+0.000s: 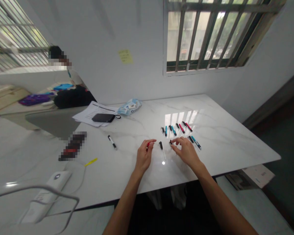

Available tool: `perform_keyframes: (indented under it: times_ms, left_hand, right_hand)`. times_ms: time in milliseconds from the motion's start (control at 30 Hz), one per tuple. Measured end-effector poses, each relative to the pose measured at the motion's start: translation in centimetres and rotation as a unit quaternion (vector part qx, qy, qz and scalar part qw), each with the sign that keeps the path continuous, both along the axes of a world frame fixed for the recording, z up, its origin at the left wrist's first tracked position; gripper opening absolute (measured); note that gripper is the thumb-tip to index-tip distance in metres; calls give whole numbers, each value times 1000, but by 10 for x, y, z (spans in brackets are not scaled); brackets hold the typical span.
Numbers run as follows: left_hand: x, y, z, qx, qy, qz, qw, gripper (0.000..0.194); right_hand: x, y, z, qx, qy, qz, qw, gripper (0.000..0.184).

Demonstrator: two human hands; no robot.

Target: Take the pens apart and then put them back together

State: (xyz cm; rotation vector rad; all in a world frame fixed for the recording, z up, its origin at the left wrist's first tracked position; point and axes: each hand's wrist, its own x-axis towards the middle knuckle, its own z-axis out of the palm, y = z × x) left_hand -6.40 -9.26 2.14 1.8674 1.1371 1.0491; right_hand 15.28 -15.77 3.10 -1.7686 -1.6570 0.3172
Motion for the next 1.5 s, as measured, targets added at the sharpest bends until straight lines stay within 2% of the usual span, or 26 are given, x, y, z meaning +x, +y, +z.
perform_keyframes:
  times_ms: [100, 233, 333, 467, 600, 800, 967, 1100, 1333, 1433, 1500]
  left_hand:
    - [7, -12, 10, -18, -80, -23, 996, 44]
    - [22, -26, 16, -28, -87, -53, 994, 52]
    - [23, -27, 13, -23, -76, -38, 996, 54]
    - [13, -19, 9, -36, -104, 29, 993, 40]
    - [6, -15, 8, -61, -141, 20, 988, 29]
    - [5, -13, 7, -123, -186, 29, 974, 30]
    - [5, -14, 2, -179, -176, -11, 968, 32]
    - [8, -18, -3, -208, -157, -46, 964, 33]
    - [7, -14, -10, -230, -151, -43, 960, 37]
    - [3, -11, -13, -210, -125, -40, 969, 37]
    - [-1, -8, -15, -177, -90, -36, 979, 36]
  right_hand:
    - [-13, -10, 4, 40, 124, 56, 990, 13]
    - [-43, -18, 6, 44, 243, 119, 962, 16]
    - [-50, -17, 4, 48, 275, 103, 955, 13]
    - [-42, -16, 1, 36, 312, 72, 947, 13]
    - [-38, -15, -2, 27, 312, 75, 947, 12]
    - [-35, -13, -2, 46, 291, 67, 953, 13]
    - [-23, -4, -2, 50, 334, 28, 941, 28]
    - [-17, 3, -1, 48, 351, 46, 934, 32]
    - [-18, 5, -4, 39, 350, 46, 935, 32]
    - [-19, 3, -4, 53, 355, 23, 933, 29]
    - [-19, 1, -3, 76, 313, -3, 947, 23]
